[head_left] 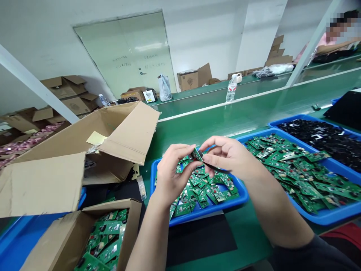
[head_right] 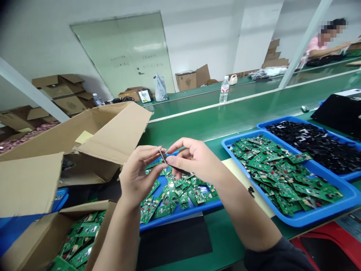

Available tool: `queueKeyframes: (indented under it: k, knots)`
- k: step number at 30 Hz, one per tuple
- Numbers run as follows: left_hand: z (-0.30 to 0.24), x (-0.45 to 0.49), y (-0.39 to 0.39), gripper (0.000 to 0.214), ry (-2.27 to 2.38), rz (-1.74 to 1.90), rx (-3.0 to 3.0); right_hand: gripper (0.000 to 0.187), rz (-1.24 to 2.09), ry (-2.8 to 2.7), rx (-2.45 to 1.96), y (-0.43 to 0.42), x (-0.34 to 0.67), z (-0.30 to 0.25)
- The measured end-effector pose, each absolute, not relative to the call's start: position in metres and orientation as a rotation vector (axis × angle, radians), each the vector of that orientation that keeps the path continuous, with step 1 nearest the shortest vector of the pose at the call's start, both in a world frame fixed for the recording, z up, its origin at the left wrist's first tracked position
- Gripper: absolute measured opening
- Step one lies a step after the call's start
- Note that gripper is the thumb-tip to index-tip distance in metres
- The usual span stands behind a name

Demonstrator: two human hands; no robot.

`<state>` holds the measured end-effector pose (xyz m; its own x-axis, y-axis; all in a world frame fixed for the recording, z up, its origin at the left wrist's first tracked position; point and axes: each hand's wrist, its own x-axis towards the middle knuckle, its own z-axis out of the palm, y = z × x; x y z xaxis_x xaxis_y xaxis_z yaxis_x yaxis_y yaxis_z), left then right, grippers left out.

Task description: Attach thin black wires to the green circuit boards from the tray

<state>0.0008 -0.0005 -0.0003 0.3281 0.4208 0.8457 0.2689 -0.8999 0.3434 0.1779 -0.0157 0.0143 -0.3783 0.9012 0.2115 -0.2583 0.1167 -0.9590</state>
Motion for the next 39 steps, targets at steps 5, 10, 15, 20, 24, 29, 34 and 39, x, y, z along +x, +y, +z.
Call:
queueKeyframes:
  k: [5, 10, 15, 20, 24, 29, 34, 39]
  knots:
    - [-0.002, 0.0, 0.0, 0.03, 0.768, 1.588, 2.373, 0.026, 1.402, -1.376, -0.655, -0.013, 0.174, 0.013]
    - [0.0, -0.001, -0.001, 0.029, 0.866, 1.6, 2.375, 0.021, 1.288, -1.433, -0.735, -0.013, 0.172, 0.013]
    - [-0.002, 0.001, -0.003, 0.033, 0.915, 1.574, 2.335, 0.01, 1.029, -1.517, -0.8, -0.015, 0.17, 0.01]
    - [0.001, 0.006, -0.008, 0.044, 0.86, 1.543, 2.355, 0.01, 0.649, -1.602, -0.849, -0.016, 0.168, 0.008]
    - [0.005, 0.01, -0.012, 0.041, 0.861, 1.506, 2.412, 0.009, 0.426, -1.669, -0.848, -0.017, 0.165, 0.006]
    - [0.003, 0.016, -0.015, 0.034, 0.974, 1.579, 2.348, 0.013, 0.226, -1.762, -0.854, -0.016, 0.161, 0.002]
    - [0.0, 0.016, -0.012, 0.032, 0.996, 1.56, 2.326, 0.017, 0.107, -1.806, -0.903, -0.012, 0.158, -0.003]
    - [-0.006, 0.015, -0.011, 0.03, 0.982, 1.53, 2.358, 0.016, 0.102, -1.866, -0.809, -0.01, 0.164, -0.002]
